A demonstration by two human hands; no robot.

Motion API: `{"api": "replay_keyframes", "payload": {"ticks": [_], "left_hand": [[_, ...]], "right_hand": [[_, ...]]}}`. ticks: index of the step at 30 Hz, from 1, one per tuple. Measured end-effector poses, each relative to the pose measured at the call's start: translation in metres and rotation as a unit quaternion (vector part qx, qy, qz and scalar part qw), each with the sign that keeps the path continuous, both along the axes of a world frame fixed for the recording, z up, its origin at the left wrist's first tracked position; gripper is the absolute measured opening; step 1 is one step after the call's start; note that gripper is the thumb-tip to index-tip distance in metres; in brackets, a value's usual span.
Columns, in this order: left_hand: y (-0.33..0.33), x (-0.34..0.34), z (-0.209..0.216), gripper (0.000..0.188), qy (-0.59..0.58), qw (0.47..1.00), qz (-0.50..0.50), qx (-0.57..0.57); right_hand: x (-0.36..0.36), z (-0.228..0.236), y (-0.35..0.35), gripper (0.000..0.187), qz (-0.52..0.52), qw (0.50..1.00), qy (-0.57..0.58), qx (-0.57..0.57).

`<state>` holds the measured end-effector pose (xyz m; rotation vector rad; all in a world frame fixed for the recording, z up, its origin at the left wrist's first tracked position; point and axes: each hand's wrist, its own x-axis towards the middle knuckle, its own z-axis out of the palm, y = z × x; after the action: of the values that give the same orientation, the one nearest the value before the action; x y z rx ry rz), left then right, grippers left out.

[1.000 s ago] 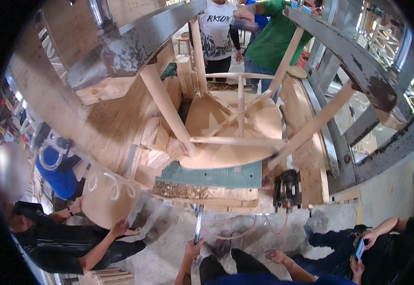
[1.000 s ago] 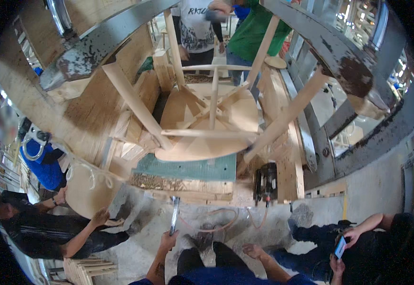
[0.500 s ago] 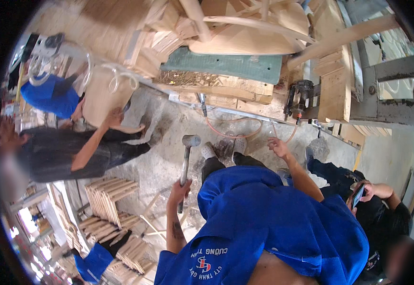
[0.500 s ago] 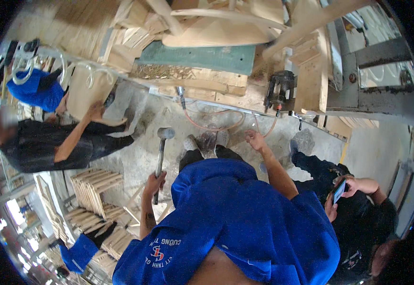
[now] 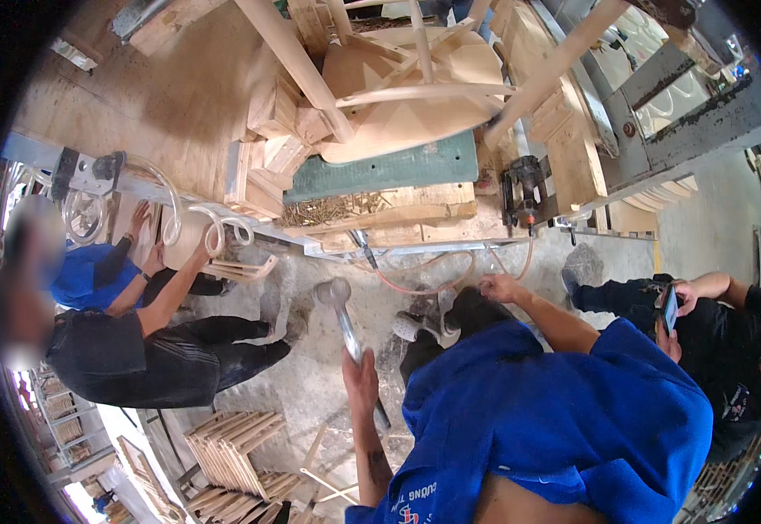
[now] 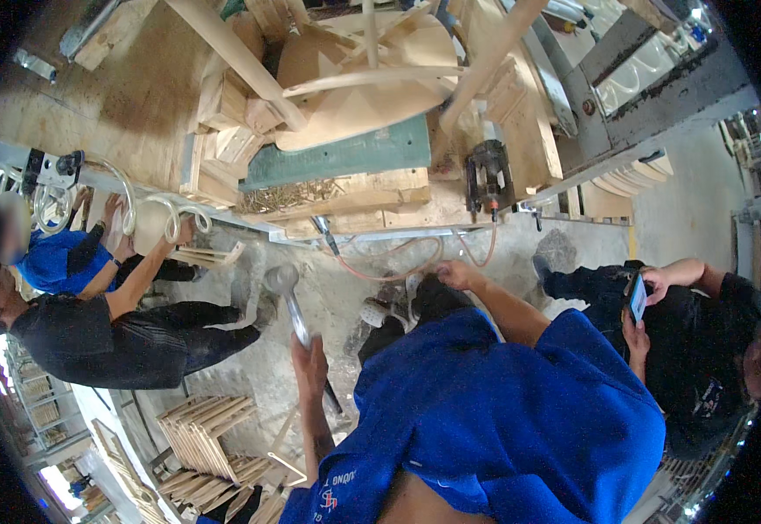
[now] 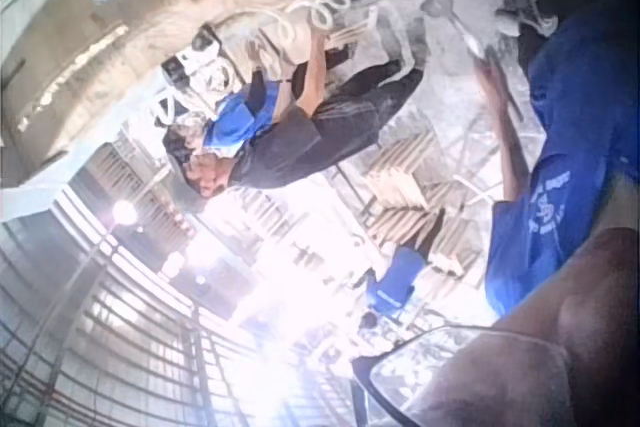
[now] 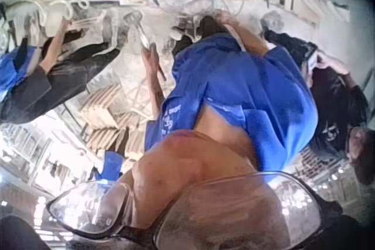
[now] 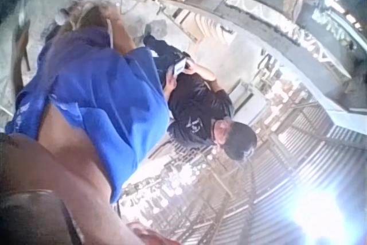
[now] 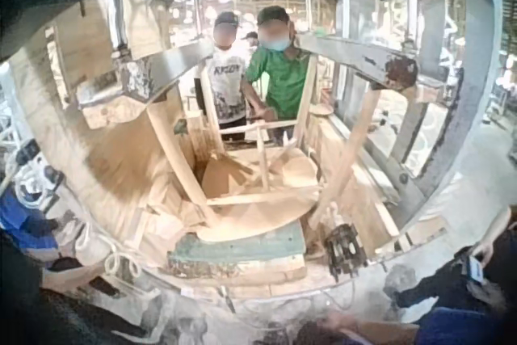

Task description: The person assembles wooden chairs in a workshop. They use a pneumatic drill to secure screws into the chair legs and frame, then lift and move the assembled chairs to a stacking area. The process involves handling multiple chair components and tools.

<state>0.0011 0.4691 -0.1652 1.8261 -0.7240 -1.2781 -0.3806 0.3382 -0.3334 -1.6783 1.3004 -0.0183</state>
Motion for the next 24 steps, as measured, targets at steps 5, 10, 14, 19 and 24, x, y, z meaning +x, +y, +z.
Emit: {"api": "replay_keyframes", "payload": {"ticks": [5,10,14,19,24], "left_hand": [[-0.026,-0.030,-0.011,0.034,0.100,0.989,0.108,-0.016],[-0.074,-0.025,0.055,0.036,-0.008,0.982,0.128,-0.141],[-0.098,0.003,0.063,0.038,-0.286,0.945,0.151,-0.050],[-0.119,-0.027,0.090,0.047,-0.033,0.869,0.426,-0.251],[-0.201,-0.049,0.200,0.057,-0.148,0.717,0.354,-0.581]], "right_hand": [[0.009,-0.005,0.001,0.041,0.052,0.994,0.095,0.018],[-0.013,-0.021,-0.022,0.044,0.119,0.990,0.066,0.027],[-0.013,-0.008,-0.063,0.049,0.216,0.976,0.028,0.014],[-0.063,-0.003,-0.084,0.051,0.130,0.988,0.012,0.078],[-0.090,0.013,-0.080,0.052,0.068,0.988,0.044,0.129]]}}
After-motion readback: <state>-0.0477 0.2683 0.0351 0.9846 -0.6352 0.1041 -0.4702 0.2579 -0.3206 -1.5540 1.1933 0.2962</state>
